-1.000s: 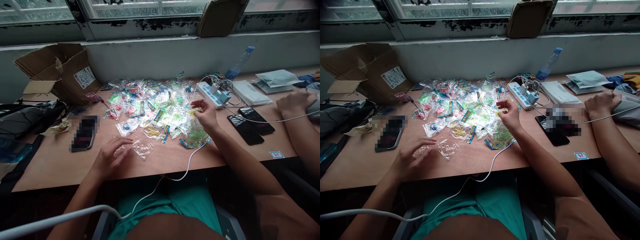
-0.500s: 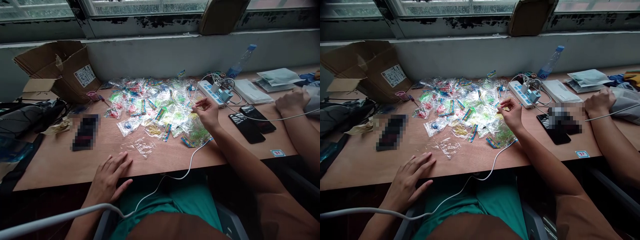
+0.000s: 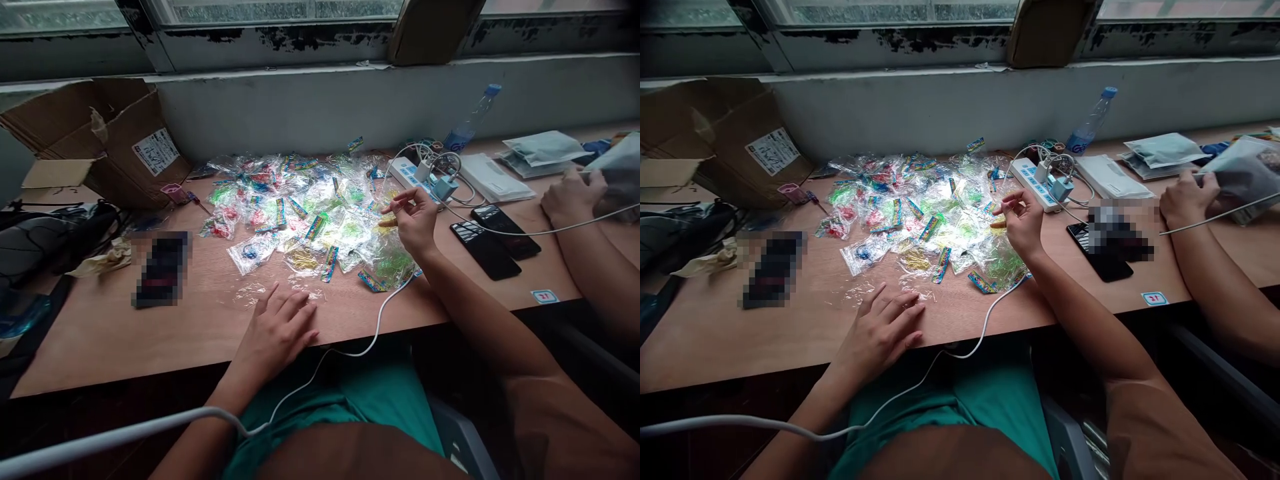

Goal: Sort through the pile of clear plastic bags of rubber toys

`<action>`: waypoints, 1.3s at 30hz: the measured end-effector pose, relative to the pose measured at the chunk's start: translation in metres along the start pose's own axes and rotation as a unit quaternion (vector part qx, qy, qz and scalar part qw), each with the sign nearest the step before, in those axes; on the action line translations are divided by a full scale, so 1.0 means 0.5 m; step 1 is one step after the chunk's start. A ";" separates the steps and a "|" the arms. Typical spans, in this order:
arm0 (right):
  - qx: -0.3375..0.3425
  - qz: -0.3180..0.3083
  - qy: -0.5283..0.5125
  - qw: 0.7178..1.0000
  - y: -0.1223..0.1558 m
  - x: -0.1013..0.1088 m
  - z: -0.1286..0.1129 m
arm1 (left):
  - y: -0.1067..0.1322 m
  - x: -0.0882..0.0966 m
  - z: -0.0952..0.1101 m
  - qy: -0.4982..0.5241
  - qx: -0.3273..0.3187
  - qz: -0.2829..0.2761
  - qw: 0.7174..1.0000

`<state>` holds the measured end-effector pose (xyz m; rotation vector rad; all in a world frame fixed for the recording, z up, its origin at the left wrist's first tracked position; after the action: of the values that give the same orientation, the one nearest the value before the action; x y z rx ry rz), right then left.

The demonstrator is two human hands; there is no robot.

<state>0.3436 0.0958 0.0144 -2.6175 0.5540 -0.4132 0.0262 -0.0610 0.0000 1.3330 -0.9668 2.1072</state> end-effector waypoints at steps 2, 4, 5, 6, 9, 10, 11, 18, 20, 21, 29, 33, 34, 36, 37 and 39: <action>0.004 -0.001 0.004 1.000 -0.001 0.000 -0.003 | -0.019 -0.007 0.009 0.021 -0.019 -0.009 1.000; 0.006 -0.002 0.011 1.000 -0.001 0.000 -0.007 | -0.033 -0.010 0.014 0.045 -0.031 -0.009 0.998; 0.005 -0.001 0.013 1.000 0.000 0.001 -0.009 | -0.037 -0.010 0.014 0.055 -0.033 -0.006 0.998; 0.002 -0.001 0.015 1.000 0.001 0.001 -0.011 | -0.040 -0.009 0.014 0.064 -0.034 0.000 0.997; -0.016 -0.013 0.006 1.000 0.006 -0.002 -0.016 | -0.042 -0.007 0.012 0.075 -0.030 0.015 0.997; -0.021 -0.020 -0.001 1.000 0.008 -0.005 -0.017 | -0.041 -0.007 0.011 0.077 -0.030 0.019 0.996; -0.023 -0.029 -0.007 0.999 0.010 -0.007 -0.019 | -0.041 -0.007 0.011 0.078 -0.029 0.022 0.996; 0.016 -0.059 0.028 0.998 0.020 -0.019 -0.031 | -0.044 -0.005 0.007 0.093 -0.022 0.030 0.995; 0.032 -0.064 0.039 0.997 0.022 -0.021 -0.034 | -0.045 -0.004 0.006 0.094 -0.023 0.031 0.995; 0.037 -0.065 0.043 0.996 0.023 -0.022 -0.034 | -0.045 -0.004 0.006 0.094 -0.023 0.030 0.995; 0.048 -0.048 0.053 0.996 0.021 -0.017 -0.039 | -0.042 -0.008 0.009 0.085 -0.029 0.030 0.995; 0.057 -0.033 0.046 0.997 0.024 -0.014 -0.044 | -0.041 -0.010 0.007 0.090 -0.031 0.034 0.995; 0.060 -0.027 0.040 0.997 0.025 -0.014 -0.046 | -0.040 -0.010 0.006 0.091 -0.032 0.034 0.995; 0.068 -0.009 0.026 0.997 0.029 -0.011 -0.052 | -0.039 -0.012 0.007 0.086 -0.030 0.027 0.995; 0.073 0.005 0.019 0.997 0.030 -0.008 -0.055 | -0.038 -0.012 0.007 0.080 -0.027 0.023 0.996; 0.081 0.037 0.017 0.996 0.032 -0.001 -0.059 | -0.037 -0.012 0.009 0.059 -0.021 0.018 0.998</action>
<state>0.3271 0.0726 0.0321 -2.4316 0.6008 -0.4592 0.0441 -0.0525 0.0015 1.1647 -0.9855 2.1537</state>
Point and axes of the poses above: each hand's wrist, its own y-axis away from the middle knuckle, its own x-axis out of the back of the hand, z = x × y, the point moved 6 cm from there along -y, towards the middle knuckle, and after that the axes turned 15 degrees about y, right-handed, at the moved point
